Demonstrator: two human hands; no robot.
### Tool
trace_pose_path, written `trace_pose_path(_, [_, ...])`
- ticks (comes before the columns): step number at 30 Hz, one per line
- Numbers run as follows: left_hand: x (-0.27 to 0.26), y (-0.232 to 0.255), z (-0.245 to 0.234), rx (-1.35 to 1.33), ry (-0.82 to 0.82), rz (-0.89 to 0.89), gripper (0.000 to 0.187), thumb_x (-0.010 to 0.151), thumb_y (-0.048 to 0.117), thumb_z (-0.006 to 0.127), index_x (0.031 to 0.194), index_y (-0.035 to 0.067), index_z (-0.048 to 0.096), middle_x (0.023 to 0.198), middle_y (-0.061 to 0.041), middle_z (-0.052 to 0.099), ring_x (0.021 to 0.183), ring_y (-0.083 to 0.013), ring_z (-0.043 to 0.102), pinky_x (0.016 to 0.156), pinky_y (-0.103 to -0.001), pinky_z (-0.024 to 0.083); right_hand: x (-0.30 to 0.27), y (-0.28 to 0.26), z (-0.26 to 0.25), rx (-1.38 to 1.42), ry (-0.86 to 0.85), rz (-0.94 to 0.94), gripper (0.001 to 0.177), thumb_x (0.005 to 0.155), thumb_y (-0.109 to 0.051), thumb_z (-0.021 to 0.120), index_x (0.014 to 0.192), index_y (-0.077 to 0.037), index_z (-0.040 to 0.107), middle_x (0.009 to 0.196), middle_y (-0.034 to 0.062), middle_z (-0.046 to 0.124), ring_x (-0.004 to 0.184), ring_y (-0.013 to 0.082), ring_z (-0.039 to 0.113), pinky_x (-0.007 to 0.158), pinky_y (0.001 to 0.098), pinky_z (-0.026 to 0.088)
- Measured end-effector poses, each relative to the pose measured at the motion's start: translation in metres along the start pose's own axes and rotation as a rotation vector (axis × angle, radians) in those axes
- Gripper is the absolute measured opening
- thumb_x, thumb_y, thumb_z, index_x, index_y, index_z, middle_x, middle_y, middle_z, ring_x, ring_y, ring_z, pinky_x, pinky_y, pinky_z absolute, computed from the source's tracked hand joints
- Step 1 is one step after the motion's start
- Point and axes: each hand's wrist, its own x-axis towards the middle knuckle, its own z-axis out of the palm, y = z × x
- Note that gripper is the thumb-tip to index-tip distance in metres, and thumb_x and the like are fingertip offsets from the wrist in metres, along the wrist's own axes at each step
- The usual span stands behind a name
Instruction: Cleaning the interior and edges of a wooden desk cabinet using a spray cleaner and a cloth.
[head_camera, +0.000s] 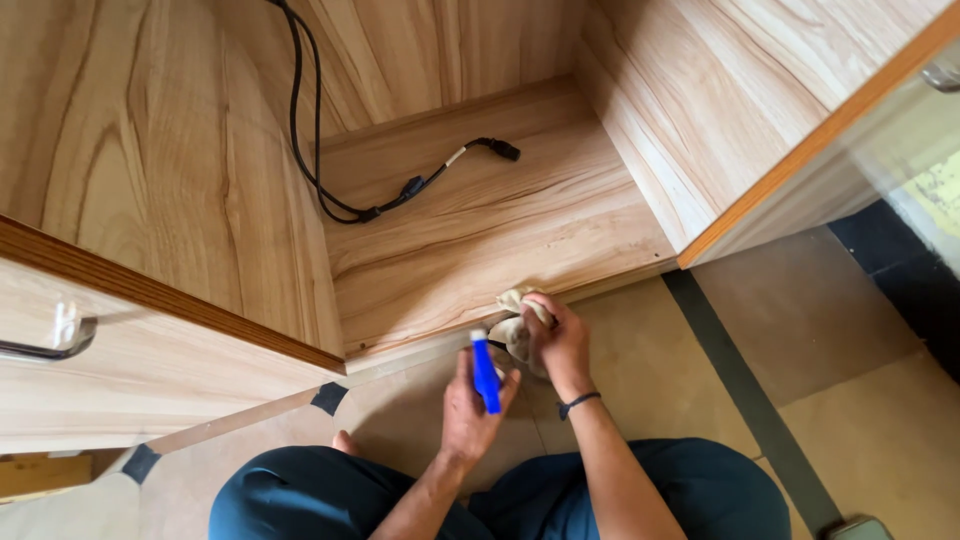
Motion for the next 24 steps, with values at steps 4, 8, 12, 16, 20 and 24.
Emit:
trace_pose_path(4, [-0.004, -0.004, -0.007, 0.05, 0.188, 0.121, 0.041, 0.085, 0.02, 0.084, 0.109, 0.006, 0.054, 0.076, -0.005, 0.067, 0.064, -0.0172, 0.068, 0.064, -0.033, 0.057, 0.008, 0.006, -0.02, 0.04, 0.27, 0.129, 0.023, 0.097, -0.019, 0.072, 0.118, -0.011, 0.075, 0.098, 0.008, 0.08, 0.075, 0.0164, 0.07, 0.063, 0.0287, 0.054])
trace_pose_path(8, [-0.014, 0.001, -0.01, 0.043, 0.176, 0.027, 0.044, 0.083, 0.019, 0.083, 0.114, 0.006, 0.055, 0.079, -0.007, 0.068, 0.062, -0.0193, 0.064, 0.063, -0.034, 0.055, -0.005, -0.02, -0.027, 0.258, 0.123, 0.283, 0.026, 0.095, -0.02, 0.067, 0.12, -0.018, 0.072, 0.094, 0.0051, 0.078, 0.063, 0.0115, 0.071, 0.05, 0.0284, 0.056])
trace_pose_path(12, [-0.025, -0.007, -0.008, -0.004, 0.163, 0.135, 0.049, 0.081, 0.018, 0.085, 0.118, 0.006, 0.055, 0.091, -0.004, 0.07, 0.068, -0.0161, 0.064, 0.066, -0.032, 0.055, -0.021, -0.023, -0.023, -0.015, -0.045, -0.002, 0.024, 0.095, -0.019, 0.074, 0.118, -0.012, 0.077, 0.087, 0.0115, 0.077, 0.065, 0.013, 0.064, 0.057, 0.0303, 0.05])
trace_pose_path(16, [-0.04, -0.012, -0.023, -0.024, 0.133, 0.131, 0.052, 0.081, 0.018, 0.086, 0.121, 0.007, 0.055, 0.097, -0.004, 0.069, 0.073, -0.0141, 0.06, 0.071, -0.031, 0.055, -0.017, -0.012, -0.031, 0.046, 0.092, 0.033, 0.024, 0.098, -0.019, 0.071, 0.121, -0.012, 0.077, 0.087, 0.01, 0.078, 0.069, 0.0126, 0.065, 0.061, 0.0295, 0.052])
trace_pose_path(20, [-0.048, -0.022, -0.063, -0.01, -0.015, 0.119, 0.057, 0.076, 0.018, 0.089, 0.122, 0.005, 0.06, 0.105, -0.012, 0.065, 0.091, -0.021, 0.06, 0.081, -0.035, 0.054, -0.009, 0.011, -0.033, 0.141, 0.233, 0.011, 0.023, 0.101, -0.018, 0.072, 0.121, -0.008, 0.074, 0.095, 0.0091, 0.079, 0.076, 0.0109, 0.065, 0.068, 0.0268, 0.054])
trace_pose_path(24, [-0.042, 0.018, -0.118, 0.22, -0.251, 0.291, 0.062, 0.081, 0.024, 0.087, 0.133, 0.003, 0.06, 0.118, -0.015, 0.065, 0.108, -0.0288, 0.064, 0.094, -0.039, 0.051, -0.018, -0.018, -0.022, 0.075, 0.03, 0.074, 0.025, 0.099, -0.019, 0.072, 0.122, -0.009, 0.076, 0.092, 0.0113, 0.075, 0.077, 0.0104, 0.064, 0.068, 0.0275, 0.052])
